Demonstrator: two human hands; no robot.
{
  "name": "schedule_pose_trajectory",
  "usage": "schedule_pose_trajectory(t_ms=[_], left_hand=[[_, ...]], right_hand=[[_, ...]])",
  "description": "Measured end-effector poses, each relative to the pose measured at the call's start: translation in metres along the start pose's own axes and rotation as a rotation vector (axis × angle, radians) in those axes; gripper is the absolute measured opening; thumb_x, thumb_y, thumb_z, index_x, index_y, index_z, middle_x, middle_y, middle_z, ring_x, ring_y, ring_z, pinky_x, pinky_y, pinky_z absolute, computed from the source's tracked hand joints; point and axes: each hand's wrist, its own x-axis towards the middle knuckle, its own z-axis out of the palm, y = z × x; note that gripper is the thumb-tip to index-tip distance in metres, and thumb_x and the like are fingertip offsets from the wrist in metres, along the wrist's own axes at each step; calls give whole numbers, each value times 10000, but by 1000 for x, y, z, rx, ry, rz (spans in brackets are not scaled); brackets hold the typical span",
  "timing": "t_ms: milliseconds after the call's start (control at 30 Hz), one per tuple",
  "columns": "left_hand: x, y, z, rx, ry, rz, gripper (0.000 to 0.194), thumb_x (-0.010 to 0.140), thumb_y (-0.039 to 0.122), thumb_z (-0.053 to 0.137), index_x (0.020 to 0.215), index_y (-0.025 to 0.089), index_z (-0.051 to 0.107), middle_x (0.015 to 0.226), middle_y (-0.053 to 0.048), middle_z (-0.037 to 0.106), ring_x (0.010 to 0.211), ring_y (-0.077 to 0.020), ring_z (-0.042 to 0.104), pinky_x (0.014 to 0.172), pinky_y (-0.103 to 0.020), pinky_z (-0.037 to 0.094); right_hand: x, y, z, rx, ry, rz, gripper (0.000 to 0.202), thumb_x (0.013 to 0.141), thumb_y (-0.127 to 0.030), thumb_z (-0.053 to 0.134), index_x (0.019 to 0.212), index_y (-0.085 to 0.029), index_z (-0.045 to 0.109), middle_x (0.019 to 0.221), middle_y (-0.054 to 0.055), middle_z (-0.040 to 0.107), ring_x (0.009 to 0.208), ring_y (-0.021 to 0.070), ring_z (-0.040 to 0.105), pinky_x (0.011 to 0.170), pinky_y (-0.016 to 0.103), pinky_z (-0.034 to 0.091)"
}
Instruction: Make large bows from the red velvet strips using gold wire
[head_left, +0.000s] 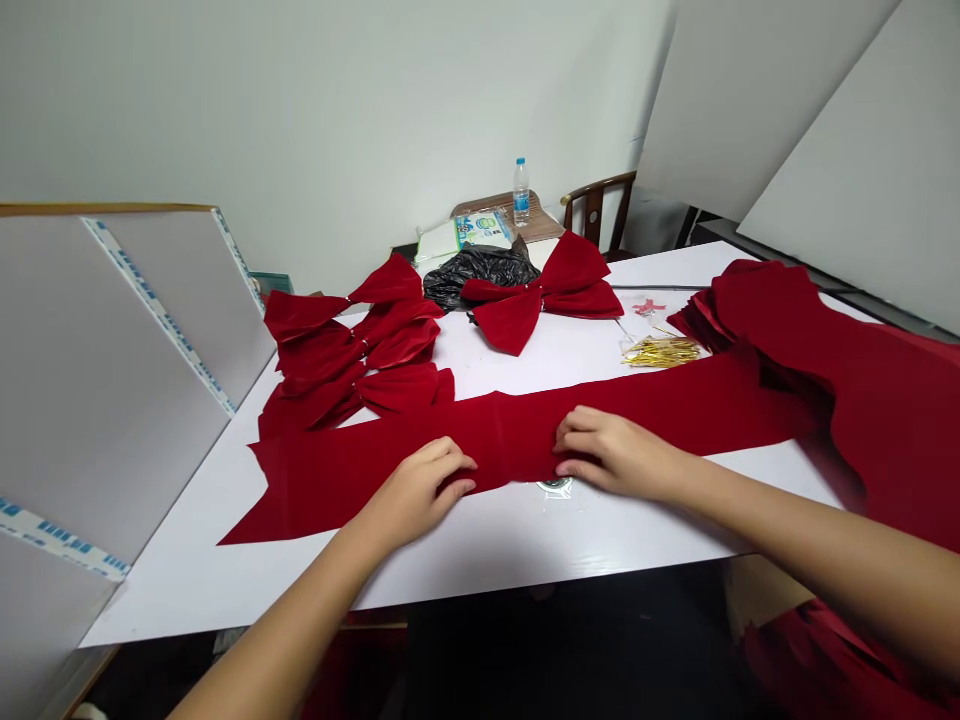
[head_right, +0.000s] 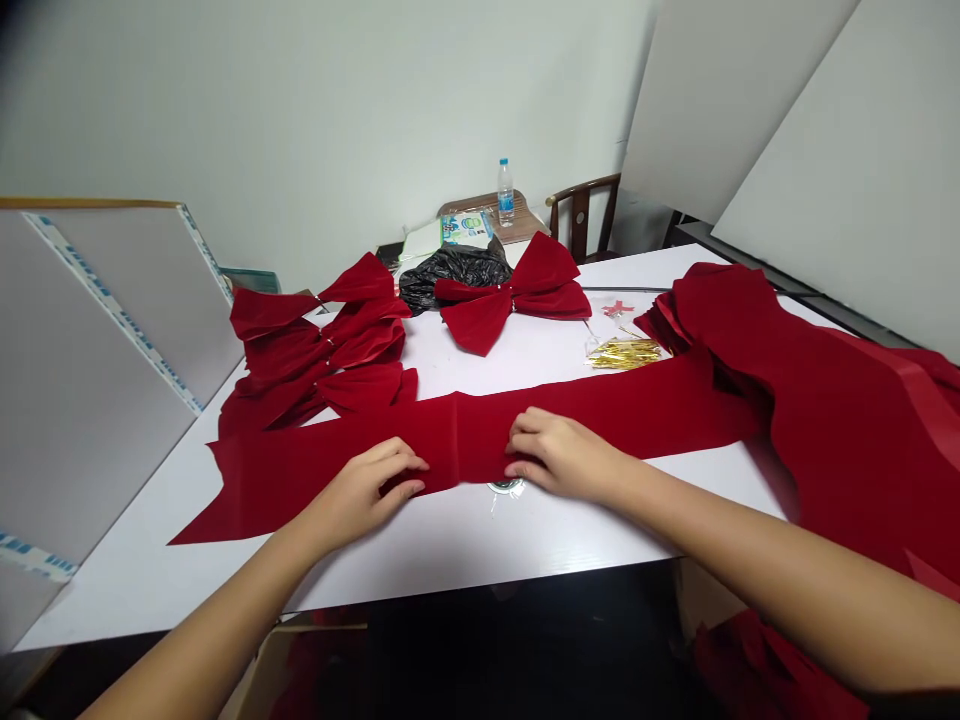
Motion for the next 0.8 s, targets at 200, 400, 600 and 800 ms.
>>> schedule_pose_trajectory(t_ms=[200,400,600,800], left_hand=[[16,-17,11,-36,-1,-50,141,943,288,646,1044,219,715,1046,-59,669,1010,-223,619,904,-362,520],[38,-27,5,-16,-5,-63,157,906,303,710,1038,222,728,1047,-45,680,994,-218,637,896,-351,525],[51,-30,-1,78,-26,15,126,920,279,701,1010,199,739,981,-47,710,950,-212,649,857,-348,523],[45,-34,5,85,73,56,151,952,317,669,1006,194,737,968,-56,710,916,-205,643,821,-348,535]], right_hand=[[-6,24,11,-22,31,26,292,970,-400,637,1070,-141,726,1047,111,684,985,237,626,827,369,545],[2,45,-1,-149,15,43,259,944,-387,680,1062,-168,751,1054,89,702,965,224,663,761,323,528],[10,43,-6,-276,6,65,200,968,-358,660,1013,-199,772,984,57,711,903,193,656,664,283,459],[9,33,-4,-368,13,66,232,1009,-359,588,1014,-198,755,994,63,701,882,192,618,639,294,415]])
